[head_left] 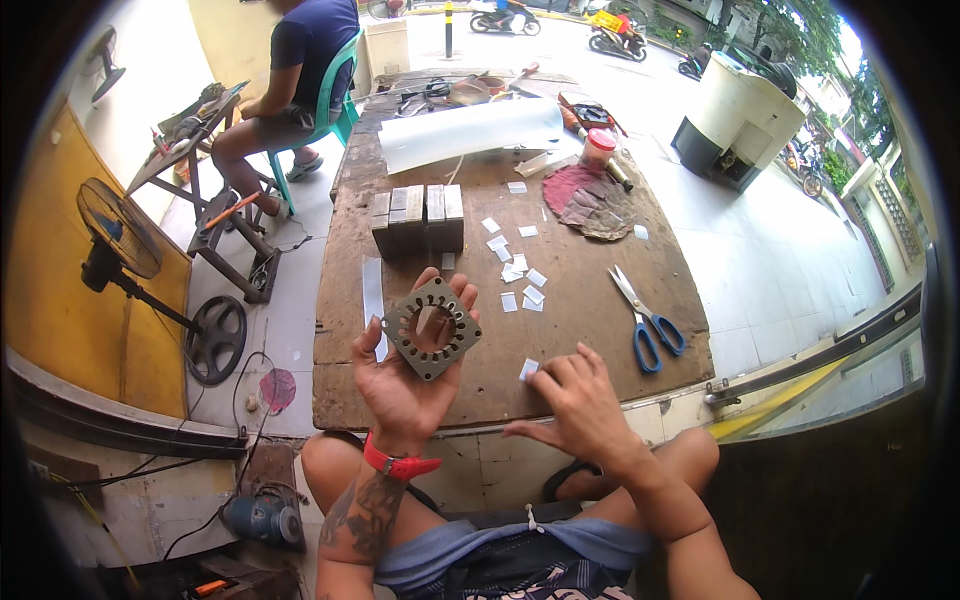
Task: The person cuts small rectangular pieces from a white sheet using scissors and inserts them into the slots of a motor stator. The person repeats this process, cutting and inserting multiple pieces into the stator.
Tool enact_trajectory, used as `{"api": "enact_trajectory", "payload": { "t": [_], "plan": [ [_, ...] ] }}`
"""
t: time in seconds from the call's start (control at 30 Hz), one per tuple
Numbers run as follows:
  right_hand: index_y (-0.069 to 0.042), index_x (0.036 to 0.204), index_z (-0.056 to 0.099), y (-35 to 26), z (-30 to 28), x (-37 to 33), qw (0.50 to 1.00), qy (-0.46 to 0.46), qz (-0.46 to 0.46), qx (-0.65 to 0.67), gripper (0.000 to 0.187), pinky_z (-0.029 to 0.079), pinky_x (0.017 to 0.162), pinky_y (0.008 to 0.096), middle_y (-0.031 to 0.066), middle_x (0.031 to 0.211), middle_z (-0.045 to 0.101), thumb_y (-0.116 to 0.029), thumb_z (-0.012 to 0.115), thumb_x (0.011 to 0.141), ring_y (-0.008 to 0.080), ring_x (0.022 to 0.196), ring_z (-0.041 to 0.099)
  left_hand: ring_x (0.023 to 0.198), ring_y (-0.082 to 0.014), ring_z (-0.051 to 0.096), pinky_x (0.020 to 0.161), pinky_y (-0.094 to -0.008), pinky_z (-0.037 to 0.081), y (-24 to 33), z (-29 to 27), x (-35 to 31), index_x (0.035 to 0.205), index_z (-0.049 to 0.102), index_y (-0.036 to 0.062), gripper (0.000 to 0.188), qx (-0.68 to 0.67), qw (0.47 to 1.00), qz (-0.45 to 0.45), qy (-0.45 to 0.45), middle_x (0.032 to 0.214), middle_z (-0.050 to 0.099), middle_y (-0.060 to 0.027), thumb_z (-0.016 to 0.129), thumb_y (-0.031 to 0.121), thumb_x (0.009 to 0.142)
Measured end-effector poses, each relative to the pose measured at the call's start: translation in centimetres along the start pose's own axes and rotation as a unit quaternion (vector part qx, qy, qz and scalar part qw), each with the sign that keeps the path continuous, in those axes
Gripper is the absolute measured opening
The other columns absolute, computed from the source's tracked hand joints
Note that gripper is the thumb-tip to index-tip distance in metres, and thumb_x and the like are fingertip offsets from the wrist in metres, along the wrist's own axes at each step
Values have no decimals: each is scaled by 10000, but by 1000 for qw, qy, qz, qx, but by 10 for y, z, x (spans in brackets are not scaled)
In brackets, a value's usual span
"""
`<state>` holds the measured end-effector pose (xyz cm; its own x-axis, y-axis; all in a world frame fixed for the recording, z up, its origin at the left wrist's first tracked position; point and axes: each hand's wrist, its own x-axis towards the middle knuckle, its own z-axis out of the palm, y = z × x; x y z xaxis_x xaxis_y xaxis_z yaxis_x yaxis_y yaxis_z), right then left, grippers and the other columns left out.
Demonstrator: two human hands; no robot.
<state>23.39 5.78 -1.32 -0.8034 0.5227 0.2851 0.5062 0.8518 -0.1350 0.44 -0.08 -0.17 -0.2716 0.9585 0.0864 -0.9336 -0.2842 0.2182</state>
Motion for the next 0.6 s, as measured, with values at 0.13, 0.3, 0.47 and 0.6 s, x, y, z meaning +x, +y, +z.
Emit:
{"api": "enact_trajectory", "payload": {
  "t": [0.13,0.3,0.47,0.6],
  "plan": [
    [-114,1092,679,-21,-1,-3,996,-74,-51,-6,213,403,1098,506,62,998,633,-290,691,972,276,1057,621,1482,-401,425,1286,-489,307,-1,-6,1,1592,345,-23,803,11,1000,22,-12,1565,457,-289,525,449,968],
    [-96,1168,689,-19,-11,12,958,65,23,280,225,529,895,403,94,971,653,-46,698,949,295,946,667,1449,-372,464,1275,-461,328,-12,-5,-3,1587,343,-15,816,148,985,82,-17,1532,491,-260,512,453,940],
    [-63,1272,681,-16,-11,40,911,169,16,375,353,568,794,393,124,988,683,11,733,931,311,892,681,1443,-350,471,1254,-450,347,-24,2,-12,1591,324,-10,859,229,969,88,-19,1524,491,-243,506,484,912],
    [-48,1199,691,-16,-8,52,930,246,-34,271,334,566,781,392,113,987,689,-7,779,879,292,877,682,1442,-348,471,1245,-453,354,-28,5,-15,1593,322,-4,860,238,968,78,-31,1516,492,-247,505,481,906]
  ]
}}
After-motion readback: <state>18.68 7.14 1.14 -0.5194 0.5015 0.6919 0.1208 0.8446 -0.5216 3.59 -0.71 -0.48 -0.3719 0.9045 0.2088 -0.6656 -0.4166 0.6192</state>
